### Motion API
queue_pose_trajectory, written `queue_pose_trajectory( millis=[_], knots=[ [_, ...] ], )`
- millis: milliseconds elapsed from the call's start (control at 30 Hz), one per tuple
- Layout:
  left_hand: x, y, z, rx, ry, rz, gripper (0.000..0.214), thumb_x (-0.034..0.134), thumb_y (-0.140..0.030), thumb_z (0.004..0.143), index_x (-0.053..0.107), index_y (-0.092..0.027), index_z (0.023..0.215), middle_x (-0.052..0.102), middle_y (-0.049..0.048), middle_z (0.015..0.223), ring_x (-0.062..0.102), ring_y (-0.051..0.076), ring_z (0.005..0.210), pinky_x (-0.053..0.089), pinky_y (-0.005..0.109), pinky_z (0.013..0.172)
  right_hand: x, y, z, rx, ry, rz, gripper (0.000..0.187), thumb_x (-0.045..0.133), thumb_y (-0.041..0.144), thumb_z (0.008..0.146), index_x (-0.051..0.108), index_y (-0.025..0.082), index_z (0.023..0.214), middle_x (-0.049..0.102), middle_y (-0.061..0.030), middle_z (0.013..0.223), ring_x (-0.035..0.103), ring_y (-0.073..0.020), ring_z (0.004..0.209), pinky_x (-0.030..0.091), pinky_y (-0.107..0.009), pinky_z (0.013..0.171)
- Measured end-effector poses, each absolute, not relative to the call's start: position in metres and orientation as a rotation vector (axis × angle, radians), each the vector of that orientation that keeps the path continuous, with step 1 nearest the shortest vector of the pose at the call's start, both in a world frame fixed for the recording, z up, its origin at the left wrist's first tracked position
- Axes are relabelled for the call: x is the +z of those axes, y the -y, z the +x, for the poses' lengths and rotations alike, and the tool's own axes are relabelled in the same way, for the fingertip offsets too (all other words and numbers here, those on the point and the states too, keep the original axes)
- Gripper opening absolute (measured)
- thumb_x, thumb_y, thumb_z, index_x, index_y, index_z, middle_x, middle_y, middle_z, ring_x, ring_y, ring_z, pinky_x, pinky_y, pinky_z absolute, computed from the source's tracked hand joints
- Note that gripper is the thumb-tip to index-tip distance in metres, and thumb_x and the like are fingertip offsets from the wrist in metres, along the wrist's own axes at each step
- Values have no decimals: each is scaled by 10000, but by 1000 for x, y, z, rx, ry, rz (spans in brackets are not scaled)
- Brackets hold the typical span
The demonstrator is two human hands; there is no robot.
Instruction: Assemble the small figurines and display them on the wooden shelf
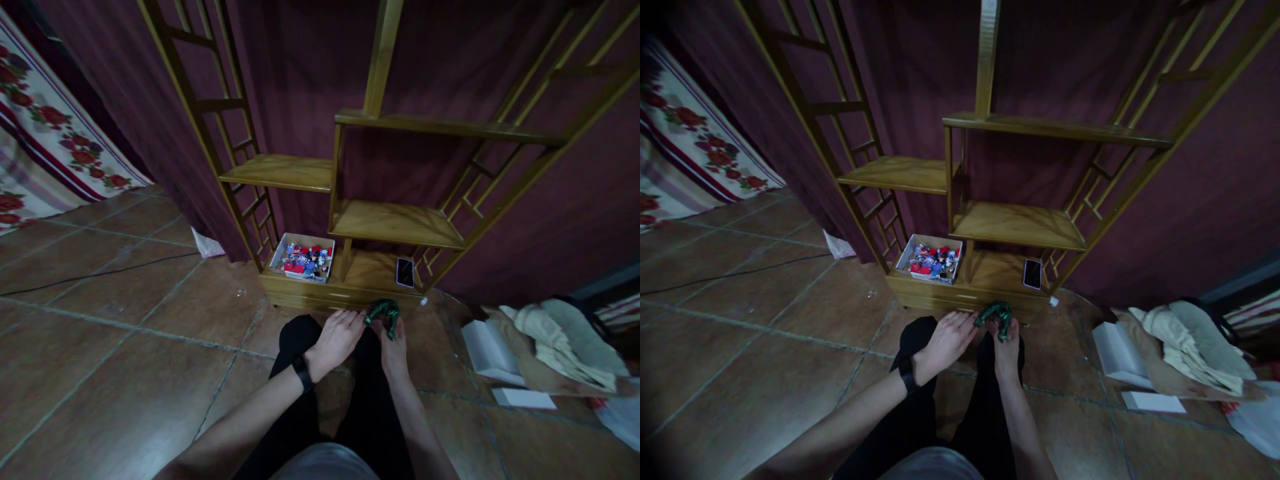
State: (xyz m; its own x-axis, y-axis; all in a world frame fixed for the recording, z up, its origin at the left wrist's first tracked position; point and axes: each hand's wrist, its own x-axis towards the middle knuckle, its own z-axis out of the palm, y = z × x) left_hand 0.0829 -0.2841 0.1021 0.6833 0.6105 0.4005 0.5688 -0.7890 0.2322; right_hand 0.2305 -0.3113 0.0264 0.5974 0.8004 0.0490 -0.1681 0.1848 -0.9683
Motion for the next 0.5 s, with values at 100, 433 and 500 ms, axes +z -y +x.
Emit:
queue_pose_trajectory(
  millis=[100, 433, 500],
  knots=[
    [104, 277, 86, 872, -1042, 2531, 250, 421, -243, 879, 575, -182, 1066, 641, 78, 974, 591, 189, 899, 440, 325, 810, 40, 308, 233, 765, 636, -1181, 310, 693, 297, 627, 503, 212, 857, 589, 26, 835, 580, -135, 786, 466, -301, 776],
    [108, 252, 104, 1122, -994, 1539, 206, 642, -315, 707, 671, -146, 822, 635, 20, 729, 566, 133, 691, 433, 235, 687, 80, 306, 242, 603, 810, -1305, 311, 628, 320, 716, 506, 193, 973, 619, -37, 924, 593, -165, 830, 468, -311, 755],
    [111, 250, 107, 1107, -938, 1336, 329, 696, -303, 650, 672, -137, 933, 658, 29, 769, 575, 129, 685, 445, 241, 689, 87, 309, 241, 559, 860, -1344, 295, 609, 320, 738, 513, 194, 987, 627, -41, 928, 598, -167, 831, 473, -309, 749]
  ],
)
